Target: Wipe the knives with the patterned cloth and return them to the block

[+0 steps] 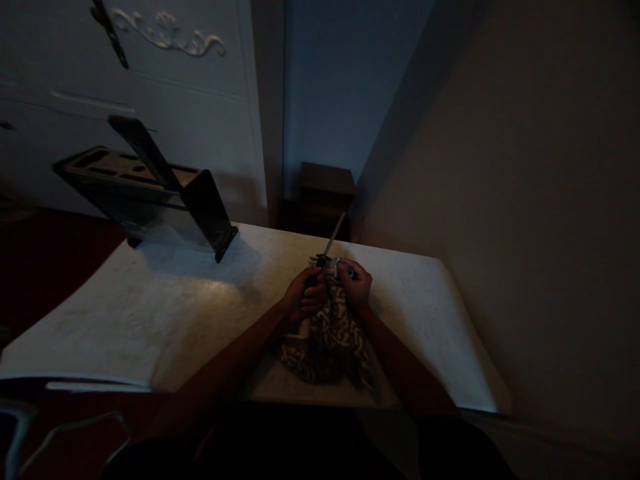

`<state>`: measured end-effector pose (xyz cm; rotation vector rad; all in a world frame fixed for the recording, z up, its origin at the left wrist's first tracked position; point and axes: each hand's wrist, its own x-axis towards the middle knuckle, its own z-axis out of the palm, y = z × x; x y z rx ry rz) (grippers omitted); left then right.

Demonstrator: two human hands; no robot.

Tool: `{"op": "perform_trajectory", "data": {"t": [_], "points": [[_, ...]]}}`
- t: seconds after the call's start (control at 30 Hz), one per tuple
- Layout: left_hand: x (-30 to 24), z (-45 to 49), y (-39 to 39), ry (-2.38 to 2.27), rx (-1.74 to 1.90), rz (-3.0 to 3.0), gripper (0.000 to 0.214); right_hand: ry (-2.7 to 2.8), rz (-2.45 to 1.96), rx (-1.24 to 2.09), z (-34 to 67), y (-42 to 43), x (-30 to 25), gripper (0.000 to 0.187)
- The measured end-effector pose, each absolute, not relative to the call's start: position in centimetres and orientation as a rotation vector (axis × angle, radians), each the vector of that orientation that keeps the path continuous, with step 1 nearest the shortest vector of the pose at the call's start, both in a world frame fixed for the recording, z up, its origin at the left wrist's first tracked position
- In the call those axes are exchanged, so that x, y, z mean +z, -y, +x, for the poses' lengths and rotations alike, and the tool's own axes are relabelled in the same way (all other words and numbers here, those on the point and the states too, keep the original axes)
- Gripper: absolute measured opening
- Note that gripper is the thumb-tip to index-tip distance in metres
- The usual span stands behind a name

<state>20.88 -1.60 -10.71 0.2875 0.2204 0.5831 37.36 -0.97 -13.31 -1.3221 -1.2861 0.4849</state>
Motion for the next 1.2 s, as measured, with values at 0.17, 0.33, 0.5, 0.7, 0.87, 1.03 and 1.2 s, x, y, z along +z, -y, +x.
{"op": "perform_trajectory", "data": {"t": [0.17, 0.33, 0.5, 0.7, 0.87, 1.03, 1.2], "points": [[-10.5, 20.9, 1.7, -0.195, 0.586, 0.261, 0.023, 1.293, -1.306, 0.541, 37.4, 0.9, -13.6, 0.030], [-10.3, 20.9, 1.8, -0.235, 0.588, 0.308, 0.021, 1.314, -1.275, 0.561, 37.5, 1.0, -13.7, 0.030], [-11.1, 21.2, 1.6, -0.470, 0.583, 0.608, 0.034, 1.400, -1.225, 0.550, 37.4, 1.2, -13.5, 0.029], [-12.1, 20.8, 0.5, -0.932, 0.997, 1.232, 0.042, 1.393, -1.178, 0.512, 37.2, 1.7, -13.4, 0.026], [-12.8, 19.9, -0.6, -1.067, 1.091, 1.507, 0.045, 1.451, -1.132, 0.460, 37.2, 2.1, -13.4, 0.022], [-13.5, 19.7, -0.6, -1.196, 1.091, 1.640, 0.040, 1.460, -1.133, 0.409, 37.2, 2.3, -13.4, 0.023], [-13.5, 20.1, 0.1, -1.272, 1.061, 1.859, 0.031, 1.469, -1.111, 0.313, 37.0, 2.5, -13.0, 0.020]]}}
